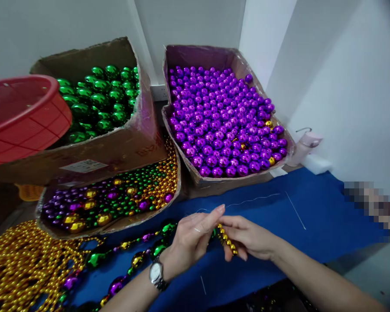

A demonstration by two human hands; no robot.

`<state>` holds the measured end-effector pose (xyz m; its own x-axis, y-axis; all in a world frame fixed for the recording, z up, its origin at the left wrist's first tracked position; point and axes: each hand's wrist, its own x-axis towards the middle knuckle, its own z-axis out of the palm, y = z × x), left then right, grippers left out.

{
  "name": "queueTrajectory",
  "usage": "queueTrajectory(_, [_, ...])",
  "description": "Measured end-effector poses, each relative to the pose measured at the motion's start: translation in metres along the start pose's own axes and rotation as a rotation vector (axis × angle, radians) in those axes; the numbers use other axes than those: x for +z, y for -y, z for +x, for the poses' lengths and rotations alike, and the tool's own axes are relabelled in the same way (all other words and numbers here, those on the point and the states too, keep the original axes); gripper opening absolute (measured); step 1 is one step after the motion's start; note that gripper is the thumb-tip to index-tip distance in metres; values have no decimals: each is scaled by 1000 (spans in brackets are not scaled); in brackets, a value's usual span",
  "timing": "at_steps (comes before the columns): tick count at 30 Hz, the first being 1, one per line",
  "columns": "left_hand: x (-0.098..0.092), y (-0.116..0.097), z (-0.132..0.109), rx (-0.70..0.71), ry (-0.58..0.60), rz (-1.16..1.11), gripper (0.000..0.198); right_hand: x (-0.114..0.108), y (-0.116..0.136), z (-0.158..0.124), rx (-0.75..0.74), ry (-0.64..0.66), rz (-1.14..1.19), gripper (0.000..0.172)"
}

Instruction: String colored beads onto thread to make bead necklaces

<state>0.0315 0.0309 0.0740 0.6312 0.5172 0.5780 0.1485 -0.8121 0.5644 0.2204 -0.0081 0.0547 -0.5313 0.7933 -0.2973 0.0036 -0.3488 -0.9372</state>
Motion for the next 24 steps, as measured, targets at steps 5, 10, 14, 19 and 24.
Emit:
queueTrajectory(5, [-1, 0, -2, 21, 25, 78, 66, 0, 1, 1, -92, -42, -141, 39])
queueTrajectory(10, [-3, -5, 0, -247, 68, -39, 56, -11, 18, -15, -333, -410, -758, 24])
queueTrajectory(14, [-2, -7, 10, -693, 22, -437, 52, 5, 11, -25, -533, -519, -1331, 23])
queueTrajectory(19, [-3, -12, 13, -717, -22, -519, 50, 22, 9, -31, -421, -325, -1376, 16])
queueTrajectory(24, [-5, -13, 5, -347, 5, -227, 52, 3, 28, -24, -317, -466, -751, 21])
